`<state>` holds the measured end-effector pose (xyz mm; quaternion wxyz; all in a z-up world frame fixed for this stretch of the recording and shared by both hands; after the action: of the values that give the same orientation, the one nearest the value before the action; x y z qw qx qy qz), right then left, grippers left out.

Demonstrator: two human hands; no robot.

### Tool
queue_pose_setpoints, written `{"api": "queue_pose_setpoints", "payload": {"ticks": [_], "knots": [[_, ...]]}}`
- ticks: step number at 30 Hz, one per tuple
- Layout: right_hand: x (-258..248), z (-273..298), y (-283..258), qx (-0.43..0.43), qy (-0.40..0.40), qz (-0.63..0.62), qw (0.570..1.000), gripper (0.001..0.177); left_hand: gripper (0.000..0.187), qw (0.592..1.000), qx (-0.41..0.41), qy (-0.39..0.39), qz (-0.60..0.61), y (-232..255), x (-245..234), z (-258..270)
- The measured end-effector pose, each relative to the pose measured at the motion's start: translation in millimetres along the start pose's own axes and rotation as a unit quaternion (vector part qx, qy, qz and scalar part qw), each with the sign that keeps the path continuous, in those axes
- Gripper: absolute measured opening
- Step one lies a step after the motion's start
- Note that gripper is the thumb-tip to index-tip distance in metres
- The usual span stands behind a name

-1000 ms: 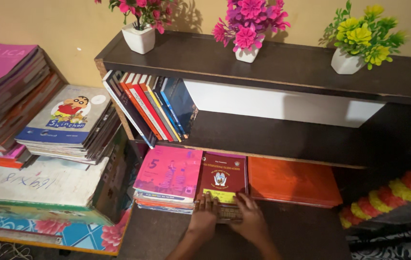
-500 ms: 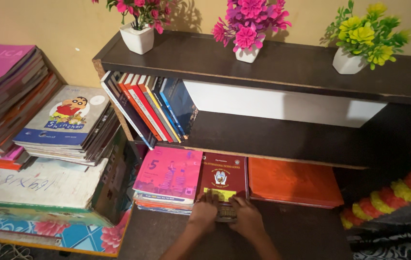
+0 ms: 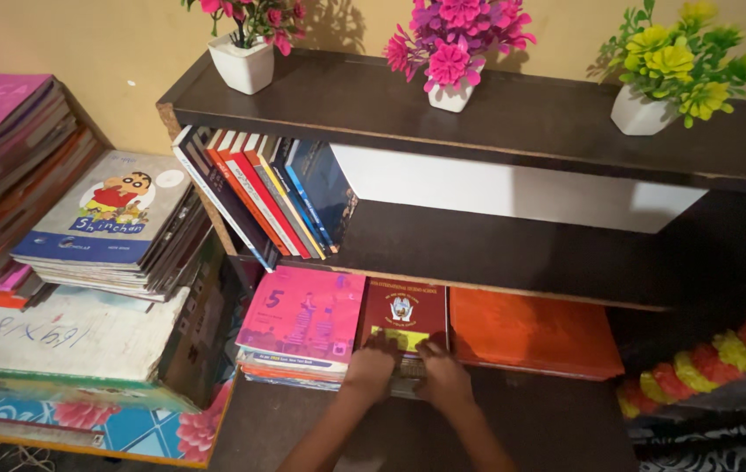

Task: The person picks up books from a table and places them one by one onto a lower shelf, arranging them in neat stacks. The person handles various children's books and notebooks, aligning them carefully on the shelf.

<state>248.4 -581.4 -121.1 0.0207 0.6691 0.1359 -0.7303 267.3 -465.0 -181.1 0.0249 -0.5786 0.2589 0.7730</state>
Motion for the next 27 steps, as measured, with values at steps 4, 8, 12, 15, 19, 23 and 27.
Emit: {"api": "queue_pose_setpoints", "payload": {"ticks": [4,8,12,15,19,23,27], "knots": [[-3.9,-9.5,0.9,-0.015,0.040,0.009,0.999,0.077,0.102,0.997,-0.035,-0.063,0.014,-2.1,0.6,-9.1],[3.7,-18.4,9.6,0.012,-0.008,0.001,1.000,0.082,0.104,1.000,-0.009,-0.009,-0.011,5.4,-15.7,-15.1],[9.2,-26.5,13.5,0.016,-0.025,0.011,0.999,0.081,0.111,0.999,-0.022,-0.042,-0.015,2.8,-11.3,-18.4],[13.4,-31.8,16.5,0.017,-0.018,0.011,1.000,0.081,0.111,0.998,-0.022,-0.049,-0.027,4.0,-10.9,-22.8],[28.1,-38.5,22.6,0.034,-0.064,0.019,0.997,0.086,0.114,0.997,-0.030,-0.064,-0.043,3.1,-11.5,-28.2],[20.2,-41.0,24.4,0.014,-0.025,-0.022,0.999,0.085,0.106,0.999,-0.019,-0.034,-0.017,6.8,-18.3,-28.7],[19.2,-43.0,24.9,0.012,-0.019,-0.013,1.000,0.086,0.099,0.999,-0.023,-0.035,-0.022,7.3,-20.2,-30.8]]}}
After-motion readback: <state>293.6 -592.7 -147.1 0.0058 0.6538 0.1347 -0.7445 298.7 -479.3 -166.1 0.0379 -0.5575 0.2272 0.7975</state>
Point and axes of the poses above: each hand's wrist, its own z-axis away from the middle knuckle, its own x-axis out of the palm, y = z × x, the point moved 10 cm from there along -z, towards the middle knuckle, and after that the axes turned 14 degrees about z, right-handed, at the moved point
